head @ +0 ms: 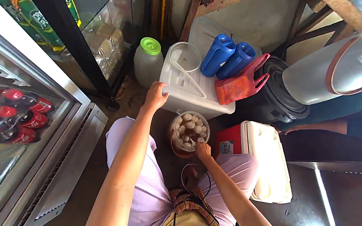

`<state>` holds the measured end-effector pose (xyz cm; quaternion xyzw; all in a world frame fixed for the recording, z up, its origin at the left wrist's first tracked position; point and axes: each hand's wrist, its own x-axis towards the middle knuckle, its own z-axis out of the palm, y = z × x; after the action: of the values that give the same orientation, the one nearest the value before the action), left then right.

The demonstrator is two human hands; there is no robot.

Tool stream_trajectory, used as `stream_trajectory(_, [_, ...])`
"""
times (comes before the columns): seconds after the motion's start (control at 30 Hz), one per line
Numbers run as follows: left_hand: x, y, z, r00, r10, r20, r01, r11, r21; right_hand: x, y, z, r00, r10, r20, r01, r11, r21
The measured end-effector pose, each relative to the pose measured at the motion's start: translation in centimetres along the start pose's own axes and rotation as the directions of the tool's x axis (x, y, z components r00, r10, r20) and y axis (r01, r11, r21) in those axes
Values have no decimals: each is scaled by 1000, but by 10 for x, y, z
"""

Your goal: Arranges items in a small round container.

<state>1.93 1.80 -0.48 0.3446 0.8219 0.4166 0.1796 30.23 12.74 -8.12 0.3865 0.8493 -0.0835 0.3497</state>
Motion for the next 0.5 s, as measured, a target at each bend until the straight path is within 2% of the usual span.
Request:
stream_trajectory(0.13, [1, 1, 4, 999, 37, -20, -37, 999, -3, -11, -14, -37, 972, -235, 22, 235, 956, -178])
stream_trajectory(0.2, [1, 3, 9, 997, 61, -53, -62, 998, -18, -1, -13, -58, 962, -269, 40, 271, 936, -224])
stream_trajectory(0.33, [3, 6, 13, 987, 86, -134, -93, 994, -51, 49, 15, -81, 982, -187, 17, 185, 950, -251])
stream_trajectory(0.43, [5, 5, 16, 988, 74, -137, -83, 995, -61, 63, 26, -59, 992, -111, 53, 121, 967, -223])
stream_trajectory(0.5, [6, 6, 14, 990, 59, -126, -65, 997, -48, 57, 17, -44, 988, -77, 132, 104, 972, -209])
